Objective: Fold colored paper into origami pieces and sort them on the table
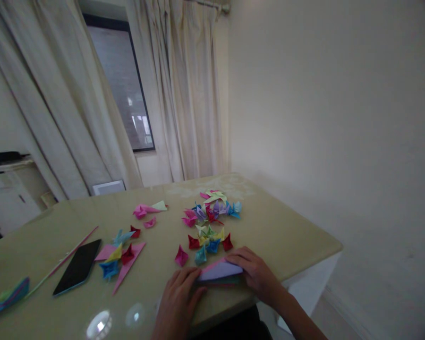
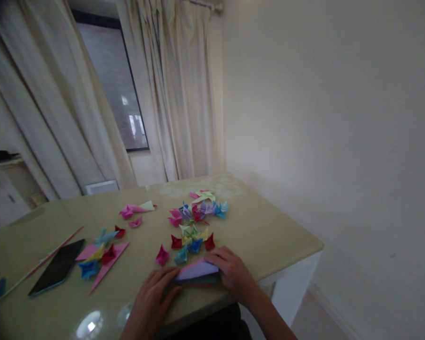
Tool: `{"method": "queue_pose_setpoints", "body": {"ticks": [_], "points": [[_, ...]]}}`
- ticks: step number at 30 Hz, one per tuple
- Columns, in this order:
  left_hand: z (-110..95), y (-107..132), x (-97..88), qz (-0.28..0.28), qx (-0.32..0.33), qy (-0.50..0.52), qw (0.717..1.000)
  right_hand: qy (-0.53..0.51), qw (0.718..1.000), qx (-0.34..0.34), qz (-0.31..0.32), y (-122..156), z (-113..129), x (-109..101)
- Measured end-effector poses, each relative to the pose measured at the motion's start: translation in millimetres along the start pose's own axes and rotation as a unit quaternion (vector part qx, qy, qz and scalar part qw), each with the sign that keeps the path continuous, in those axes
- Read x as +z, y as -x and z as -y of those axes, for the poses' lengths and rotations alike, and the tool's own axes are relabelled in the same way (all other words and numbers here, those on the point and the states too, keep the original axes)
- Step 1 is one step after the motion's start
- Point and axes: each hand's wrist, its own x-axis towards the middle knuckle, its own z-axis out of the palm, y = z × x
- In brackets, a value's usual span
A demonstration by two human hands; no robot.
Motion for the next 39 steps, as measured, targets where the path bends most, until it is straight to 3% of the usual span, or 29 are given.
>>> {"method": "queue_pose_setpoints", "body": {"ticks": [8,14,19,29,34,39], "points": [[-1.3,-5.9,6.6,-0.002,0.089,-0.176,0.98,-0.027,0.998,0.017,-0.047,2.2,5.4,-6.0],[-9.0,-6.0,5.2,0.02,0.106,-0.232,0.967,0.06,0.993,-0.004,0.106,-0.3,24.2,-9.5],[-14.2,-10.3,6.1,0.055,0.086,-0.252,0.962,0.12,0.982,0.009,0.149,-4.8,26.0,-1.8],[-34.9,-22.4,-23.0,0.17,-0.002,-0.153,0.974,0.115,0.985,0.014,0.124,-5.4,27.0,-0.2],[-34.8,-20.2,-27.3,0.169,-0.021,-0.112,0.979,0.12,0.989,-0.018,0.082,0.1,19.2,6.4],[-28.6,-15.0,-23.7,0.149,0.002,-0.087,0.985,0.116,0.991,-0.058,0.014,4.8,12.1,9.6]]}}
